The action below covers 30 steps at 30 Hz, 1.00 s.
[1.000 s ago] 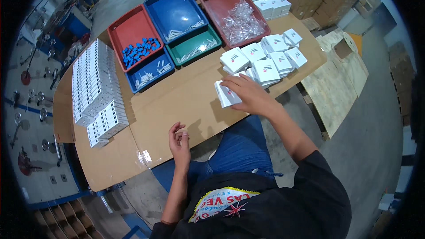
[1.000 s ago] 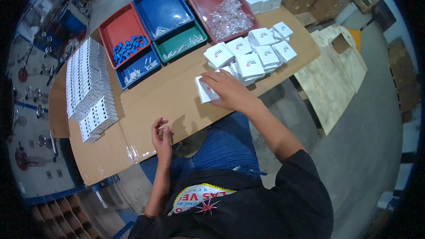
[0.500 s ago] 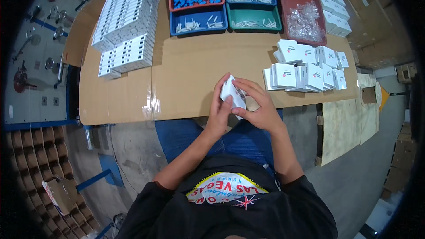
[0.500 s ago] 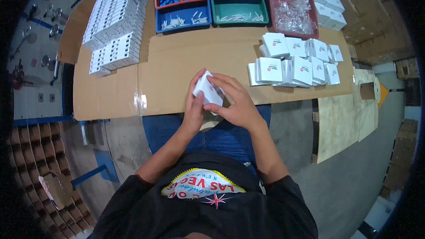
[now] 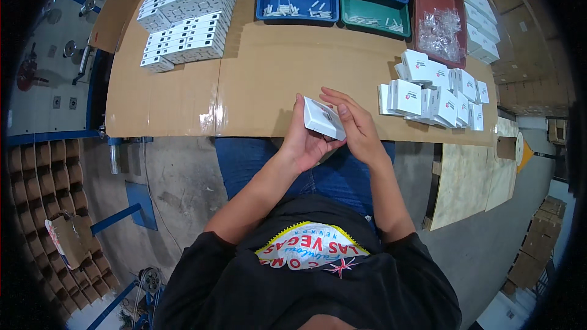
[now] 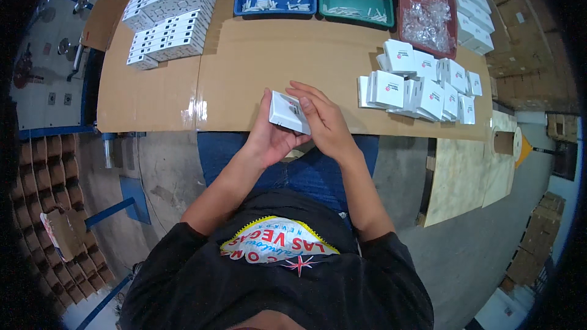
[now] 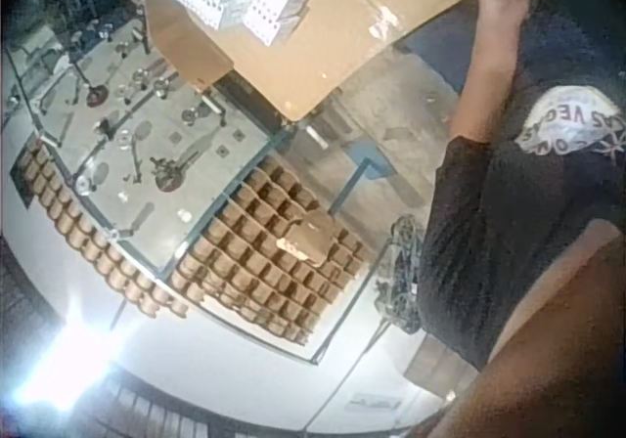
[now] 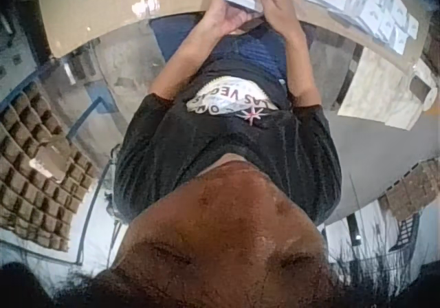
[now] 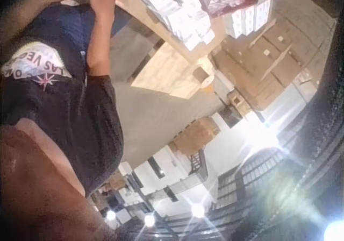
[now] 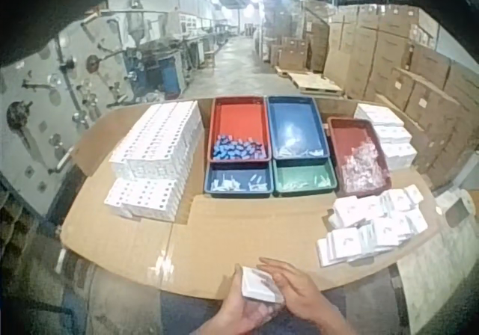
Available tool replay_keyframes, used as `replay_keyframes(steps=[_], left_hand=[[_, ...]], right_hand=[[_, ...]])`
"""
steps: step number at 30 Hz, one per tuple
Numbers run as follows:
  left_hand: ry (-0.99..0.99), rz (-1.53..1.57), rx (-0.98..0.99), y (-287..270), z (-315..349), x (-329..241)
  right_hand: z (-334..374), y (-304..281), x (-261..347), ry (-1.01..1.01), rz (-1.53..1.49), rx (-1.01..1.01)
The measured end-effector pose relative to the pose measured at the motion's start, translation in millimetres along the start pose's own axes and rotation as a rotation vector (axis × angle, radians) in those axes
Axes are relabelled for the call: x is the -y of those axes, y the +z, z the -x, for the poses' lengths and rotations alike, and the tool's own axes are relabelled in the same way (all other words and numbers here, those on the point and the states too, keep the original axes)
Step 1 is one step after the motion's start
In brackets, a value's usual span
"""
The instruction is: The person assembles small electronic components by inserting white plastic pieces and blue clips into a circuit board, then places the board into a white box. They repeat this process, handling multiple boards and boxes on a table with organized trays of parts.
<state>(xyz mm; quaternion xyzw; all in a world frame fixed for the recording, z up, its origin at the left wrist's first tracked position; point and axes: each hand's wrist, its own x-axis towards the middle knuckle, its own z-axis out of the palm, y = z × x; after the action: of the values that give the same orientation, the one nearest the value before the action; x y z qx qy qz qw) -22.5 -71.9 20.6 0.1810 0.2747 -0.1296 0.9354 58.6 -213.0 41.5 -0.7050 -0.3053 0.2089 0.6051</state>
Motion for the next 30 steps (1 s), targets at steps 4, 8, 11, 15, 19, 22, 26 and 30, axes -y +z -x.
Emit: replay_keyframes(steps=[4, 8, 11, 15, 19, 22, 26, 30], left_hand=[[0.004, -0.013, 0.000, 3, 5, 0], [0.059, -0.100, -0.054, 13, 12, -1], [0.052, -0.124, -0.039, 7, 10, 2], [0.051, -0.023, 0.031, 4, 16, 2], [0.013, 0.121, 0.146, -2, 18, -2], [-0.025, 0.210, 0.277, -12, 17, -6], [-0.081, 0.364, 0.373, -19, 14, -7], [-0.107, 0.394, 0.324, -20, 11, -5]], right_hand=[[0, 6, -4, 0.031, -0.041, 0.004], [4, 12, -13, -0.042, -0.027, 0.045], [7, 15, -17, -0.045, -0.071, 0.069], [11, 15, -25, 0.008, -0.229, 0.048], [13, 11, -13, 0.067, -0.267, -0.079], [9, 6, -13, -0.040, -0.151, -0.167], [8, 1, -11, -0.051, -0.122, -0.186], [8, 0, -12, -0.036, -0.159, -0.168]])
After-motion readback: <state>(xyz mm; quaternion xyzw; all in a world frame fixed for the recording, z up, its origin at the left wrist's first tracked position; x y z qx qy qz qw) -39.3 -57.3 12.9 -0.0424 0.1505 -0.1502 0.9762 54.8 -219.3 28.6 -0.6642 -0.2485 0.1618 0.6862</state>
